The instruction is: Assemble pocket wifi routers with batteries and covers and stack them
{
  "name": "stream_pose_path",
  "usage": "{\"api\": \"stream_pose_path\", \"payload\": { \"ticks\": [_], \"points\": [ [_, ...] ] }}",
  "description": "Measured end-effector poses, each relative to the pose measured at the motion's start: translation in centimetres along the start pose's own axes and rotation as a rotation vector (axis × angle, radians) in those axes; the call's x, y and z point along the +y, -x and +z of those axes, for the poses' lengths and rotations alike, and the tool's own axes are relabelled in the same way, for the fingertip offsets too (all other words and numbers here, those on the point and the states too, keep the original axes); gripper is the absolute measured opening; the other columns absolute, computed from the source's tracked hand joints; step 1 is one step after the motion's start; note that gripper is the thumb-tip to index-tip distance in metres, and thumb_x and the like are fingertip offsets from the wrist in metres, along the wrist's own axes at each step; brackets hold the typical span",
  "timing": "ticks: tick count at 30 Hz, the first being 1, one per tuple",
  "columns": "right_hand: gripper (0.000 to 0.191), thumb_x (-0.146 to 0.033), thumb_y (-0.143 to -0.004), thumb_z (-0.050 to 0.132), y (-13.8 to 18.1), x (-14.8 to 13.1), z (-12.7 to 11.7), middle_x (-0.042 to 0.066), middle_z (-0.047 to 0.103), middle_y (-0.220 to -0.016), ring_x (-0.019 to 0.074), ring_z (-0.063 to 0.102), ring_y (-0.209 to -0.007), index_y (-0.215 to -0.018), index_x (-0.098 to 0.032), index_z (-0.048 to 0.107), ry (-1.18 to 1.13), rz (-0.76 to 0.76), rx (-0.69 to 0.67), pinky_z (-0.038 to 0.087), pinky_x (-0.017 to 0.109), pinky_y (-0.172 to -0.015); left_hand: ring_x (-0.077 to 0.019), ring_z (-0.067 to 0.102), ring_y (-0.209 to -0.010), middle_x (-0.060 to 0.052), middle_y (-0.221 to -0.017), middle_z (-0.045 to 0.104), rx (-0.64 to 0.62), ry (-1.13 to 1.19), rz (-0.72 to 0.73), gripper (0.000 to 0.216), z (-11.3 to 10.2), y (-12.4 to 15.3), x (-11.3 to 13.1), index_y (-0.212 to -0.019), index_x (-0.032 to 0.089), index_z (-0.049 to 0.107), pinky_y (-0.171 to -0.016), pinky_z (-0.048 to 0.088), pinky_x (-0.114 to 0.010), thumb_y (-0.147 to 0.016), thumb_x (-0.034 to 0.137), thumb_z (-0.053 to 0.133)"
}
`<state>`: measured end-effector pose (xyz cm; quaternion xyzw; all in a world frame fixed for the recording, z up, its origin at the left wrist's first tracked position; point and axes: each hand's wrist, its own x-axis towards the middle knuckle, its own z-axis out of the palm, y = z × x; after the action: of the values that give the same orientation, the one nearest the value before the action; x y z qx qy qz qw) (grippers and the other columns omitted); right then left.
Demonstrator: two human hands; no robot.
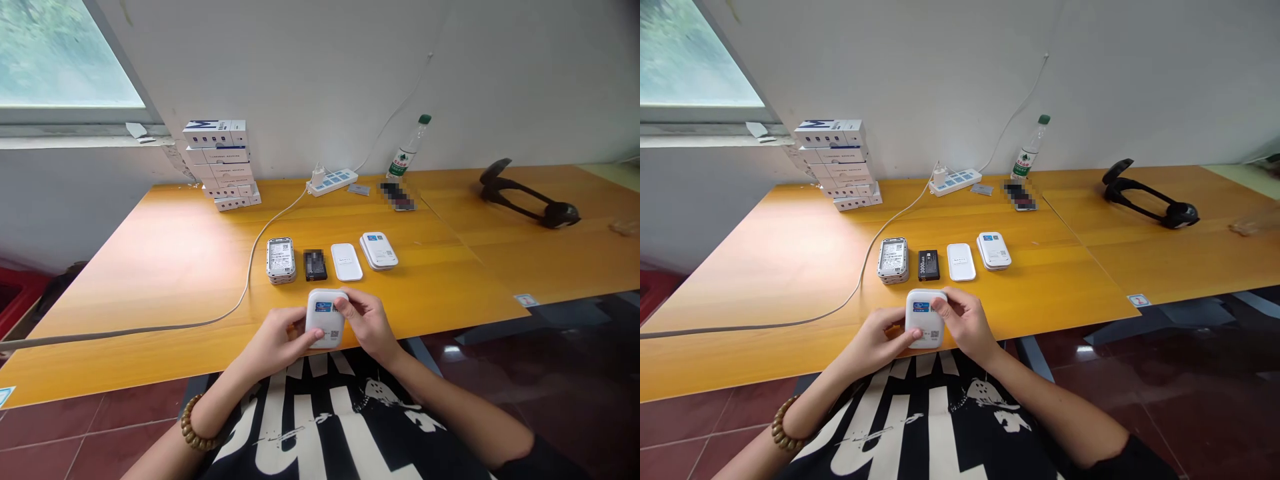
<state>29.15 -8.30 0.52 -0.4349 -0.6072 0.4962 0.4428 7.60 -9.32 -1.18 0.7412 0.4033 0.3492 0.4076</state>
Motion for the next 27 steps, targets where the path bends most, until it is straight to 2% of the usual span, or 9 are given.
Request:
{"api": "stream_pose_path", "payload": {
  "ticks": [2,5,10,15,17,18,21,23,27],
  "points": [
    [0.047,-0.069,-0.095,0.067,-0.2,0.1,0.0,0.003,0.064,-0.079,0.0202,0.06,-0.073,-0.089,-0.023,0.067,-0.07,0.06,-0.053,0.052,0.033,-0.066,-0.0141,0.055,-0.062,-0.003,-0.072,0.067,0.013,0.007,-0.034,0.039,0.1,0.0,-0.1,-0.087,0.015,0.07,-0.058,0.044,-0.026,-0.103,0.05,0.062],
    [0.048,-0.067,-0.085,0.08,-0.2,0.5,0.1,0.004,0.071,-0.087,0.0218,0.066,-0.079,-0.102,-0.022,0.072,-0.115,0.178,-0.292,0.057,0.036,-0.075,-0.0165,0.061,-0.066,-0.007,-0.078,0.072,0.133,0.069,-0.062,0.042,0.1,-0.1,-0.1,-0.089,0.015,0.073,-0.061,0.05,-0.028,-0.102,0.053,0.062],
    [0.039,-0.056,-0.089,0.08,0.2,1.6,0.1,-0.001,0.063,-0.066,0.0136,0.054,-0.057,-0.092,-0.018,0.076,-0.108,0.264,-0.366,0.045,0.027,-0.054,-0.0209,0.069,-0.075,-0.01,-0.087,0.077,0.11,0.232,-0.113,0.047,-0.4,-0.3,-0.3,-0.099,0.015,0.076,-0.067,0.058,-0.032,-0.099,0.061,0.065],
    [0.039,-0.054,-0.092,0.077,0.0,1.4,-1.0,0.002,0.071,-0.075,0.0145,0.06,-0.059,-0.102,-0.017,0.079,-0.031,0.279,-0.586,0.05,0.027,-0.054,-0.013,0.05,-0.052,-0.002,-0.057,0.057,0.117,0.371,-0.268,0.068,-0.5,-0.2,-0.8,-0.066,0.018,0.058,-0.049,0.044,-0.026,-0.097,0.078,0.053],
    [0.045,-0.05,-0.092,0.078,0.1,0.7,-1.4,0.009,0.078,-0.104,0.0229,0.073,-0.085,-0.127,-0.02,0.075,0.141,0.212,-0.526,0.061,0.034,-0.07,-0.012,0.047,-0.05,-0.001,-0.054,0.053,0.164,0.348,-0.291,0.069,-0.4,-0.3,-0.9,-0.063,0.019,0.054,-0.047,0.041,-0.025,-0.094,0.08,0.055],
    [0.061,-0.048,-0.09,0.081,0.3,0.3,-1.5,0.013,0.074,-0.127,0.0289,0.073,-0.107,-0.145,-0.024,0.065,0.25,0.137,-0.445,0.064,0.041,-0.084,-0.012,0.047,-0.05,-0.001,-0.054,0.053,0.18,0.319,-0.294,0.069,-0.3,-0.4,-0.8,-0.063,0.019,0.054,-0.047,0.039,-0.025,-0.094,0.08,0.055],
    [0.123,-0.042,-0.08,0.093,0.7,-0.7,-1.5,0.016,0.033,-0.174,0.0398,0.037,-0.158,-0.174,-0.035,0.014,0.572,-0.187,-0.335,0.044,0.059,-0.123,-0.0114,0.044,-0.047,0.0,-0.05,0.05,0.164,0.205,-0.301,0.07,0.3,-0.9,-0.3,-0.059,0.019,0.05,-0.045,0.031,-0.025,-0.096,0.078,0.052],
    [0.132,-0.036,-0.079,0.093,0.7,-1.3,-1.4,0.016,0.025,-0.178,0.0404,0.022,-0.165,-0.175,-0.034,0.002,0.714,-0.36,-0.423,0.031,0.062,-0.131,-0.0108,0.041,-0.046,0.0,-0.049,0.048,0.123,0.155,-0.293,0.07,0.9,-1.3,0.0,-0.057,0.02,0.047,-0.045,0.027,-0.025,-0.097,0.077,0.052],
    [0.123,-0.031,-0.079,0.09,-0.9,-2.7,-3.1,0.019,0.038,-0.17,0.0412,0.031,-0.161,-0.175,-0.027,0.013,0.778,-0.455,-0.531,0.031,0.059,-0.131,-0.0124,0.046,-0.051,-0.001,-0.054,0.055,0.065,0.185,-0.287,0.066,1.5,-1.6,0.9,-0.061,0.019,0.051,-0.049,0.033,-0.026,-0.101,0.072,0.048]
  ]
}}
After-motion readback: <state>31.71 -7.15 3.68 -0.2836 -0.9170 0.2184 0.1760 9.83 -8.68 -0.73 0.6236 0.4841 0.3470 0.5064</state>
